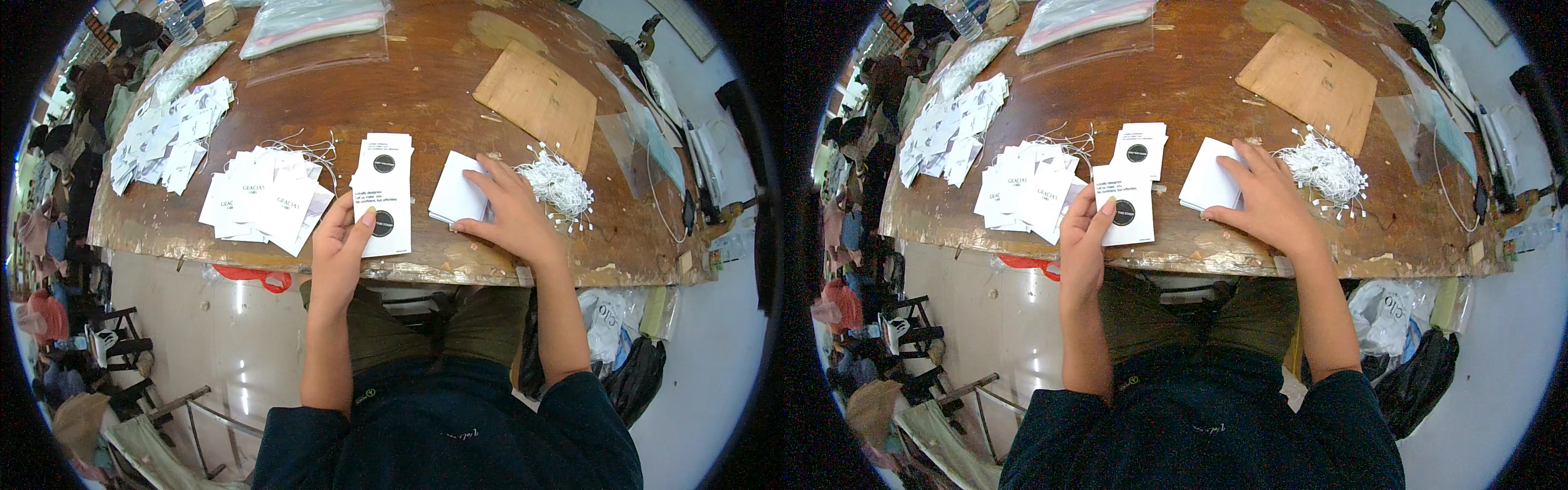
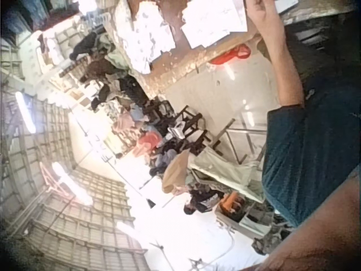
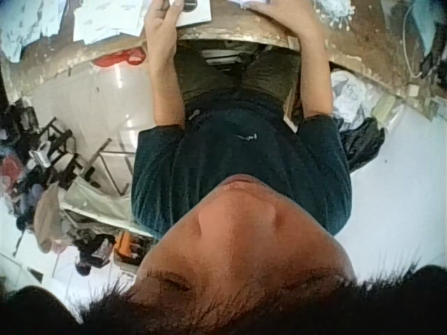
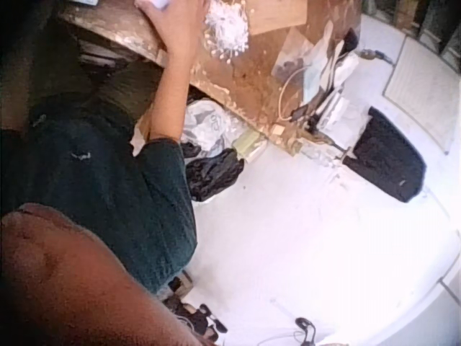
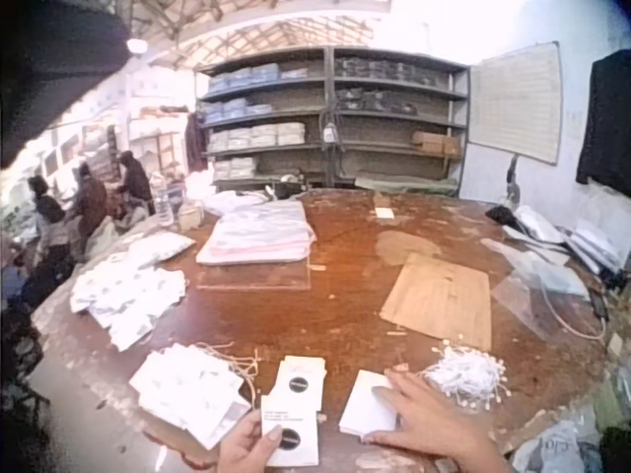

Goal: The person repeatedly picks small white paper tags and white plastic fasteners from a wooden table, inserts the fasteners into the tags, and places the assembled units into a growing stack. The person handles items one at a time and maintains a consistent workflow throughout the clip.

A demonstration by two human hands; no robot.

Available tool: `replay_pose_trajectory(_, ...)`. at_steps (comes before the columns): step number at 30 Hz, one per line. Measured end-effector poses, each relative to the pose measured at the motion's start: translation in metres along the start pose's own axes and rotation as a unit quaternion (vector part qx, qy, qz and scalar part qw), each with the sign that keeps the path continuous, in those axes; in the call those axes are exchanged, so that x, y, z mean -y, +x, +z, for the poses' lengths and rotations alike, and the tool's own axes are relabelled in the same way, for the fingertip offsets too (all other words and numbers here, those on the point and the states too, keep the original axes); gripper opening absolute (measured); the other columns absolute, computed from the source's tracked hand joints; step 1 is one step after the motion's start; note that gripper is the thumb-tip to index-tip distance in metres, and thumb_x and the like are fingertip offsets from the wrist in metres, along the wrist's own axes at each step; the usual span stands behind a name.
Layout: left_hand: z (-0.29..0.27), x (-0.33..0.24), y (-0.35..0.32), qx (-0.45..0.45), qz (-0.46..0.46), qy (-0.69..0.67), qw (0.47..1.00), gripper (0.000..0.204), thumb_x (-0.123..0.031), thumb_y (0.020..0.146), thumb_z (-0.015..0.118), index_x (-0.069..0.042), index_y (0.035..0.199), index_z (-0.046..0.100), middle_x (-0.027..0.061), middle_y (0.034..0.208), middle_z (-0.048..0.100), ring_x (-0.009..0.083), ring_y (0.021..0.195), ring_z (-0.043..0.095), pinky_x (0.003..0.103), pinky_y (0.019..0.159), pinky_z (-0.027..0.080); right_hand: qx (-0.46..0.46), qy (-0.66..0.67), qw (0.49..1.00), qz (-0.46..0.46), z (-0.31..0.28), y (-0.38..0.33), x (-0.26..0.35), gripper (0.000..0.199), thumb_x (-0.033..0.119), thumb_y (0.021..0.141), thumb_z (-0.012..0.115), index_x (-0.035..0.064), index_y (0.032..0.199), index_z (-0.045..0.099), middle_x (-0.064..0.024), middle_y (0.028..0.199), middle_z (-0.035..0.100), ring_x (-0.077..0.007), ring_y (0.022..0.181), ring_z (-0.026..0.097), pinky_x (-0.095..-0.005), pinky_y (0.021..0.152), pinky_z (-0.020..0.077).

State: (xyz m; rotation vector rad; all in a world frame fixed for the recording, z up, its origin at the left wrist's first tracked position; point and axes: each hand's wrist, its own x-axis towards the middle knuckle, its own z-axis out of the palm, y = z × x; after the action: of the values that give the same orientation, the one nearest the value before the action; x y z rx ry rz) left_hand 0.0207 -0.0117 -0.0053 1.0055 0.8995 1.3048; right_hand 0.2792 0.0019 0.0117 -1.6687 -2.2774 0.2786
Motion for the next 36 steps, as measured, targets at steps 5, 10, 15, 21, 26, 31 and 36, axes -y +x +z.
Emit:
replay_pose_trajectory(5, -0.003, 0.001, -0.002, -0.013, -0.001, -0.006, 1.0, 0.031, -0.006, 0.097, 0.054, 0.006, 0.126, 0.053, 0.0105, 0.11, 0.067, 0.0111, 0.099, 0.062, 0.025, 0.086, 0.048, -0.01, 0.004, 1.0, -0.008, 0.004, 0.0, -0.003, 0.071, 0.05, 0.077, 0.073, 0.005, 0.129, 0.057, -0.022, 0.145, 0.043, -0.0389, 0.135, 0.04, -0.0505, 0.111, 0.0292)
replay_pose_trajectory(10, -0.008, 0.001, -0.002, -0.015, -0.012, -0.031, 0.999, 0.034, -0.005, 0.097, 0.054, 0.006, 0.129, 0.052, 0.0105, 0.112, 0.066, 0.0119, 0.1, 0.062, 0.026, 0.087, 0.048, -0.063, 0.015, 0.997, -0.051, -0.019, -0.004, 0.002, 0.072, 0.048, 0.076, 0.073, 0.0039, 0.131, 0.055, -0.0193, 0.144, 0.046, -0.0385, 0.133, 0.042, -0.0491, 0.111, 0.0305)
replay_pose_trajectory(15, 0.002, 0.002, -0.001, 0.008, -0.055, -0.072, 0.996, 0.037, -0.019, 0.101, 0.05, 0.005, 0.13, 0.051, 0.0111, 0.115, 0.065, 0.0139, 0.104, 0.062, 0.028, 0.09, 0.049, -0.114, 0.073, 0.972, -0.191, -0.036, -0.007, 0.041, 0.087, 0.045, 0.072, 0.076, 0.0009, 0.14, 0.044, -0.0188, 0.144, 0.045, -0.0379, 0.133, 0.042, -0.049, 0.11, 0.0317)
replay_pose_trajectory(21, 0.012, -0.001, -0.011, 0.025, -0.175, -0.264, 0.948, 0.045, -0.033, 0.103, 0.047, 0.003, 0.13, 0.052, 0.0097, 0.115, 0.065, 0.0154, 0.104, 0.062, 0.03, 0.089, 0.05, -0.035, 0.068, 0.968, -0.237, -0.012, 0.001, 0.073, 0.101, 0.036, 0.065, 0.083, -0.0006, 0.145, 0.033, -0.0208, 0.145, 0.042, -0.0371, 0.137, 0.037, -0.0518, 0.109, 0.0307)
replay_pose_trajectory(26, 0.019, 0.003, -0.014, -0.004, -0.102, -0.084, 0.991, 0.035, -0.018, 0.095, 0.064, 0.004, 0.122, 0.056, 0.0094, 0.109, 0.065, 0.0117, 0.094, 0.063, 0.028, 0.081, 0.051, -0.112, 0.192, 0.965, -0.136, 0.003, -0.001, 0.072, 0.087, 0.028, 0.076, 0.078, -0.0006, 0.145, 0.033, -0.0171, 0.14, 0.048, -0.0329, 0.13, 0.045, -0.0449, 0.105, 0.0372)
replay_pose_trajectory(31, 0.022, 0.003, -0.015, -0.012, -0.065, -0.051, 0.996, 0.033, -0.02, 0.095, 0.064, 0.005, 0.118, 0.059, 0.0081, 0.105, 0.066, 0.0106, 0.09, 0.063, 0.027, 0.077, 0.051, -0.122, 0.511, 0.848, 0.067, 0.017, -0.003, 0.085, 0.031, 0.006, 0.096, 0.059, -0.0012, 0.126, 0.057, -0.0011, 0.097, 0.059, -0.0041, 0.082, 0.051, -0.0191, 0.071, 0.0443)
replay_pose_trajectory(36, 0.023, 0.002, -0.016, -0.005, -0.045, 0.005, 0.999, 0.032, -0.02, 0.095, 0.064, 0.005, 0.115, 0.06, 0.0081, 0.103, 0.067, 0.0098, 0.089, 0.062, 0.026, 0.076, 0.051, -0.106, 0.52, 0.841, 0.101, 0.018, -0.003, 0.09, 0.027, 0.009, 0.094, 0.063, -0.0021, 0.118, 0.06, 0.0013, 0.093, 0.06, -0.0027, 0.079, 0.05, -0.0183, 0.068, 0.0421)
